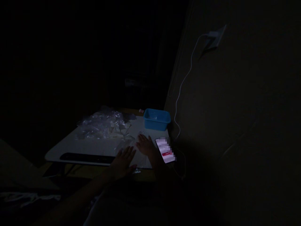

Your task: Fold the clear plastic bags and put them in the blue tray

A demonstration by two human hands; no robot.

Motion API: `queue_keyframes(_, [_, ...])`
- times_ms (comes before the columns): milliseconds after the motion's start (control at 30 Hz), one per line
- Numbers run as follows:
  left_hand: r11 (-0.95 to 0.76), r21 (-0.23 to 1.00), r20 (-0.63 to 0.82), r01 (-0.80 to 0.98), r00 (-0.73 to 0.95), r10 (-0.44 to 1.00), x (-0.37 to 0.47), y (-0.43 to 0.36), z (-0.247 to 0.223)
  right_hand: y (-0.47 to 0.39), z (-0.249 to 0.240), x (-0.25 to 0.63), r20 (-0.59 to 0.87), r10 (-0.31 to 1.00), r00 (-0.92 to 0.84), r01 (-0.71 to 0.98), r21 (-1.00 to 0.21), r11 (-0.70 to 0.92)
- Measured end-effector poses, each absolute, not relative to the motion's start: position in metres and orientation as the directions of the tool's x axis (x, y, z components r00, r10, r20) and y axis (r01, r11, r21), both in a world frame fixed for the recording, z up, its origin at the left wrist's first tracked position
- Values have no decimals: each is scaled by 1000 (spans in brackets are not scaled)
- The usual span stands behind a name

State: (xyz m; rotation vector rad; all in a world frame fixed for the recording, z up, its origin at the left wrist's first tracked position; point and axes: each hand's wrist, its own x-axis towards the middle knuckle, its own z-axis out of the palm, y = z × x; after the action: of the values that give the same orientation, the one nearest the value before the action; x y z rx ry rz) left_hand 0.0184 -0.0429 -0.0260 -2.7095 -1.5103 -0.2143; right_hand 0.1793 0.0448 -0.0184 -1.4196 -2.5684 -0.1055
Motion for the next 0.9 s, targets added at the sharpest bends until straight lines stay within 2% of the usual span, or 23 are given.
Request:
queue_keyframes(133, [-520,38,145,853,510,847,18,-43,-27,63,-18,176,191,862,-470,871,-60,488])
queue_keyframes(333, [-536,49,136,843,526,840,17,-42,-28,92,-10,183,186,910,-371,892,-201,405])
queue_keyframes(533, [-554,72,138,829,542,829,16,-42,-25,87,-7,196,164,933,-319,907,-233,351])
queue_keyframes(700, [-558,82,122,826,548,828,16,-42,-24,72,-10,188,130,907,-401,891,-174,419])
queue_keyframes(900, [-569,74,144,819,555,819,15,-44,-28,79,0,182,118,913,-389,913,-82,400])
